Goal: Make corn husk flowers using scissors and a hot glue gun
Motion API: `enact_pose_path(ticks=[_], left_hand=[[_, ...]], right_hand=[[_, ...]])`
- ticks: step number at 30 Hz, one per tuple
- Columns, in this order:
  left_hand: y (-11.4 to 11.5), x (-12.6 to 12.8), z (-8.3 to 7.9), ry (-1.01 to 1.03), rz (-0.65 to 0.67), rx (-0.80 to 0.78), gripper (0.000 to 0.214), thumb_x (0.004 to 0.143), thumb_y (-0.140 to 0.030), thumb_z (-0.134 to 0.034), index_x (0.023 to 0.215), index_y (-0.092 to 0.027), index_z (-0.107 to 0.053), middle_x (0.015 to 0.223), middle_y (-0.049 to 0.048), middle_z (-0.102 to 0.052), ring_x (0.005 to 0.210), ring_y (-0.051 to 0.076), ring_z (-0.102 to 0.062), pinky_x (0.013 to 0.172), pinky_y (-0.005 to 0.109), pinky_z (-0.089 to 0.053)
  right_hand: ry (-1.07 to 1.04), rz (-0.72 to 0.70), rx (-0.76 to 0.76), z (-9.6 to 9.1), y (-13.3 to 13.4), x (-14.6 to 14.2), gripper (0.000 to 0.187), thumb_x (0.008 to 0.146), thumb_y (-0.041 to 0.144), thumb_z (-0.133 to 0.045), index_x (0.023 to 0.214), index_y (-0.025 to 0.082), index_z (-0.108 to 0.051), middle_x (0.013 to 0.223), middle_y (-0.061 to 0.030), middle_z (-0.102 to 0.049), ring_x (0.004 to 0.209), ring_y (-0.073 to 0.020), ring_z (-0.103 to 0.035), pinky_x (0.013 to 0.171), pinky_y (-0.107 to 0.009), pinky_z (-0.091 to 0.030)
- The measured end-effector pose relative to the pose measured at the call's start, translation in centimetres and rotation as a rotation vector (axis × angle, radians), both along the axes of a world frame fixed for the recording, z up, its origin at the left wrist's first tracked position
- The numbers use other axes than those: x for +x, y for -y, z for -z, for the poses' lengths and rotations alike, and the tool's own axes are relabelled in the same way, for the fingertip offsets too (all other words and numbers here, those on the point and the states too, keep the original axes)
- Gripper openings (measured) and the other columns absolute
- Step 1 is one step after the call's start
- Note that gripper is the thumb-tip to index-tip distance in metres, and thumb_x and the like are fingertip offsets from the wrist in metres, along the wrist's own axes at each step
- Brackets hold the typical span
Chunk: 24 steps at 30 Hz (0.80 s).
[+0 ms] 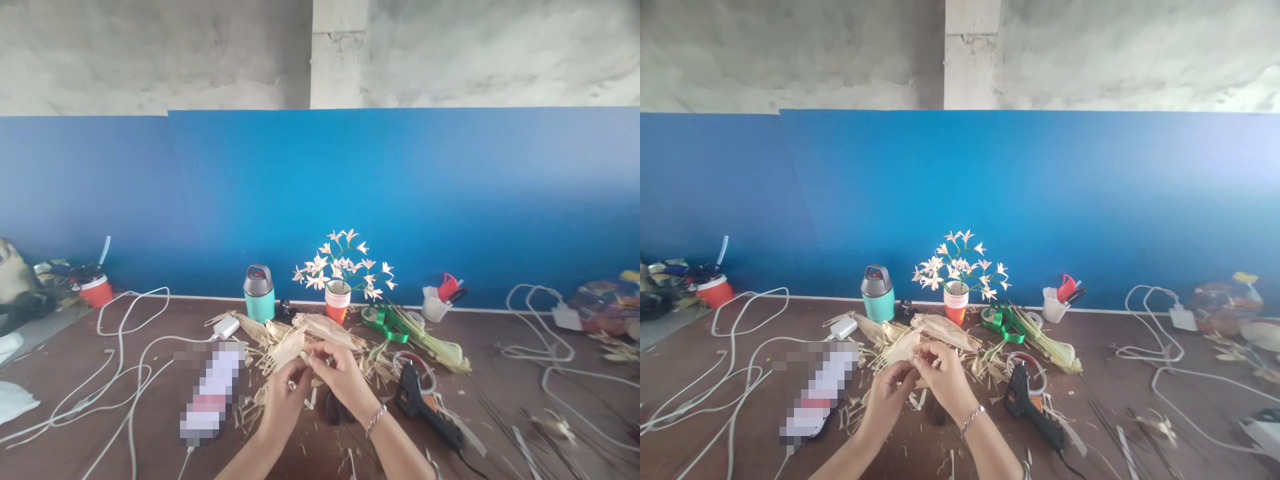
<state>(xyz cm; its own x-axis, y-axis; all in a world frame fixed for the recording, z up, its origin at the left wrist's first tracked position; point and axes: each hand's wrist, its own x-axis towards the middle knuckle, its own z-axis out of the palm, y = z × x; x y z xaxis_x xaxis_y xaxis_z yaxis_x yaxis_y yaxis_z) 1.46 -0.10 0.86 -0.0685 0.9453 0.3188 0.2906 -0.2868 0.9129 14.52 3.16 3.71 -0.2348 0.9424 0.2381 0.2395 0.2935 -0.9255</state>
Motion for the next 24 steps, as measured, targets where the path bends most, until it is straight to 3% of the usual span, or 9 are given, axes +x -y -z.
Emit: enact_pose_path(ticks=[3,7,14,24], left_hand=[[0.05,0.04,0.10,-0.013,0.014,0.023,0.022,0.082,-0.028,-0.051,0.079,-0.016,-0.069,0.068,0.0028,-0.068,0.064,0.017,-0.061,0.059,0.024,-0.047],[0.22,0.11,-0.23,-0.044,0.007,0.065,0.021,0.081,-0.024,-0.051,0.085,-0.016,-0.070,0.078,0.0052,-0.072,0.072,0.019,-0.065,0.067,0.027,-0.050],[0.53,0.33,-0.70,-0.124,-0.023,0.167,0.018,0.079,-0.018,-0.051,0.078,-0.018,-0.069,0.075,0.0037,-0.072,0.065,0.017,-0.065,0.061,0.025,-0.050],[0.25,0.07,0.27,-0.177,-0.043,0.180,0.019,0.082,-0.017,-0.049,0.081,-0.018,-0.068,0.076,0.0035,-0.071,0.067,0.016,-0.065,0.063,0.024,-0.049]], right_hand=[[-0.011,0.053,-0.040,-0.05,-0.08,-0.07,0.008,0.072,0.023,-0.061,0.074,0.019,-0.068,0.065,-0.0021,-0.066,0.059,-0.0174,-0.059,0.056,-0.029,-0.048],[-0.008,0.098,-0.045,-0.39,0.02,-0.08,0.006,0.069,0.021,-0.062,0.068,0.019,-0.068,0.060,-0.0006,-0.065,0.056,-0.0165,-0.058,0.054,-0.027,-0.046],[0.049,0.117,-0.039,-0.80,0.22,-0.05,0.007,0.068,0.022,-0.064,0.064,0.020,-0.070,0.063,-0.0019,-0.068,0.062,-0.0193,-0.061,0.060,-0.030,-0.047],[0.069,0.117,-0.045,-0.83,0.17,0.00,0.009,0.068,0.022,-0.063,0.063,0.018,-0.070,0.064,-0.0036,-0.069,0.065,-0.0206,-0.062,0.064,-0.031,-0.048]])
